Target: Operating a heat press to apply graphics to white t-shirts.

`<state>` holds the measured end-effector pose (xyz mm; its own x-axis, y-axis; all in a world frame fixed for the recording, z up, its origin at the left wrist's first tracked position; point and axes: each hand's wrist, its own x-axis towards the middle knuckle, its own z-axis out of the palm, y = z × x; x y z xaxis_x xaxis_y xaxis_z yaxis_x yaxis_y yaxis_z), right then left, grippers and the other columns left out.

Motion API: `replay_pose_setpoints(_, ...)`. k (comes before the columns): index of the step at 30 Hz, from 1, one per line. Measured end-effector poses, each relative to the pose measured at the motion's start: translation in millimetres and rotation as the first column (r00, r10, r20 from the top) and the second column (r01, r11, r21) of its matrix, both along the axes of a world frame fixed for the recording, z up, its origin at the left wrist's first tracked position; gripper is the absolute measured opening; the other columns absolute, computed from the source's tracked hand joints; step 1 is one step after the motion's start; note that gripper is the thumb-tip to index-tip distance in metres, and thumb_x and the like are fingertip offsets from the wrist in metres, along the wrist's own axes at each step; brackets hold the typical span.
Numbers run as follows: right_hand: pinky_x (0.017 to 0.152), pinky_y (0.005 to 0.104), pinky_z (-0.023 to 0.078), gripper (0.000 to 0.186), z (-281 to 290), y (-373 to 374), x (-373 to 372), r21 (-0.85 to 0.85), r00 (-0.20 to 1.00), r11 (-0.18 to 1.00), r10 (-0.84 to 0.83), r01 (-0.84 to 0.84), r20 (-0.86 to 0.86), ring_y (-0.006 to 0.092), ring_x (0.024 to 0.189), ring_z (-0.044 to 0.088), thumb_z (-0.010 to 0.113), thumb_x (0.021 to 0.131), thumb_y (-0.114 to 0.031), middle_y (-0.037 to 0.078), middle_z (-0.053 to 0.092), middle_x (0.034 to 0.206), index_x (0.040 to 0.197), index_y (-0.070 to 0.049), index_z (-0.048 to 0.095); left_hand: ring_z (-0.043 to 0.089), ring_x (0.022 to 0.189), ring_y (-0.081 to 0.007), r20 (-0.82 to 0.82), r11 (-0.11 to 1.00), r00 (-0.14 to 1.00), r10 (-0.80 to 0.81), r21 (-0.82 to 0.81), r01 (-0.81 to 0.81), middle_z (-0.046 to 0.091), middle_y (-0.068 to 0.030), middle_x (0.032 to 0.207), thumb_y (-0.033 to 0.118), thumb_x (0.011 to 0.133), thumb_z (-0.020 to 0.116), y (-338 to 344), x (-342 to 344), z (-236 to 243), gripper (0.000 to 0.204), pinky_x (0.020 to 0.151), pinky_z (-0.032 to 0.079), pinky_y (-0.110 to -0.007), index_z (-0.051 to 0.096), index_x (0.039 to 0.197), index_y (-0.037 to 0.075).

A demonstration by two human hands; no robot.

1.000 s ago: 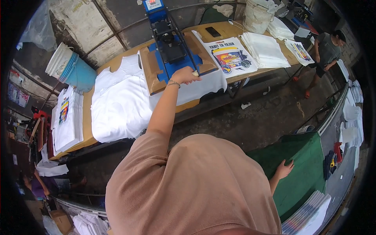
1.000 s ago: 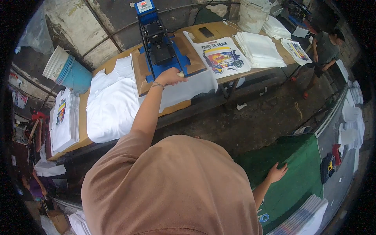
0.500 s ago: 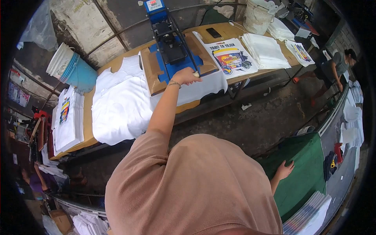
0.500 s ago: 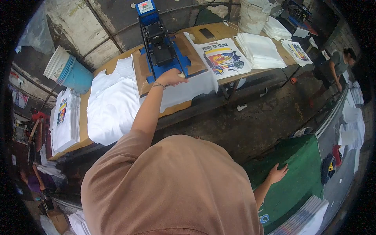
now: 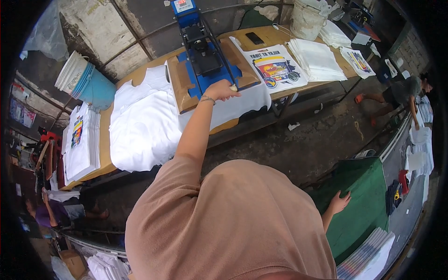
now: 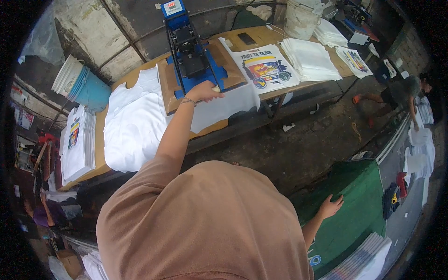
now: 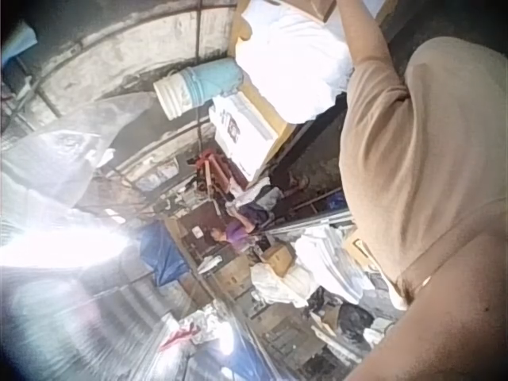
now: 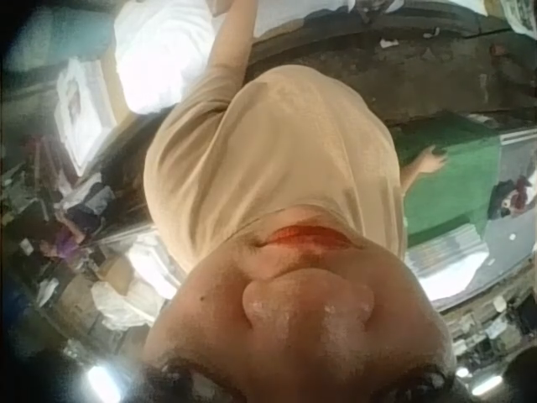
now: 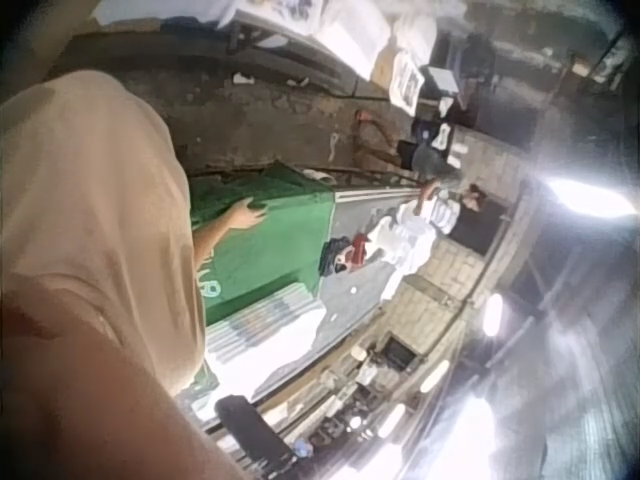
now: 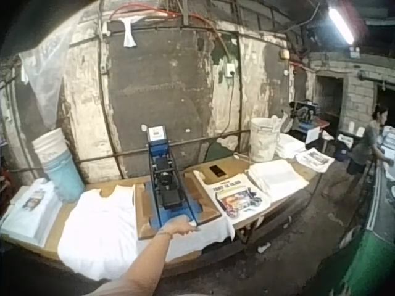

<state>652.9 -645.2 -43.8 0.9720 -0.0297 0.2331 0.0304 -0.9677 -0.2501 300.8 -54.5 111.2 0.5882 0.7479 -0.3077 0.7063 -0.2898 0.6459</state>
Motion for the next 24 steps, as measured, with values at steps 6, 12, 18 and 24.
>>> replay_pose_setpoints(6,0.103,0.0458,0.037,0.058,-0.6,-0.1,-0.5,-0.001,1.0,1.0,0.004,-0.004,0.013,0.0343,0.129,0.041,0.059,0.088,-0.039,0.016,0.037,0.145,0.14,-0.019,0.042,0.059,0.055,-0.0135,-0.006,1.0,1.0,-0.002,0.002,0.002,0.062,-0.0044,0.066,0.047,0.069,0.076,-1.2,0.0,1.3,0.045,0.053,0.048,-0.025,0.066,0.077,0.004)
replay_pose_setpoints(12,0.103,0.0451,0.038,0.058,0.6,0.2,0.4,-0.019,1.0,1.0,-0.002,0.002,0.002,0.0339,0.129,0.042,0.059,0.088,-0.04,0.016,0.037,0.145,0.14,-0.019,0.042,0.059,0.055,-0.0133,-0.014,1.0,1.0,0.008,0.018,-0.008,0.062,-0.0041,0.065,0.048,0.069,0.076,-3.6,-0.1,4.4,0.045,0.052,0.048,-0.025,0.066,0.076,0.005)
replay_pose_setpoints(18,0.102,0.0448,0.039,0.057,-0.3,0.1,0.0,-0.006,1.0,1.0,-0.001,0.001,0.021,0.0343,0.128,0.043,0.059,0.088,-0.039,0.016,0.039,0.144,0.139,-0.019,0.043,0.059,0.054,-0.013,-0.01,1.0,1.0,0.017,0.012,-0.017,0.061,-0.0039,0.065,0.047,0.069,0.077,-3.7,-0.2,4.7,0.045,0.051,0.047,-0.025,0.065,0.076,0.005)
replay_pose_setpoints(24,0.102,0.0448,0.039,0.057,-1.7,-0.9,1.0,-0.021,0.999,1.0,0.01,-0.009,0.037,0.0347,0.126,0.044,0.059,0.088,-0.039,0.016,0.039,0.144,0.139,-0.019,0.042,0.058,0.054,-0.0128,-0.017,1.0,1.0,0.014,0.014,-0.013,0.062,-0.0038,0.065,0.046,0.069,0.077,-5.4,-0.1,7.2,0.044,0.051,0.047,-0.025,0.065,0.077,0.005)
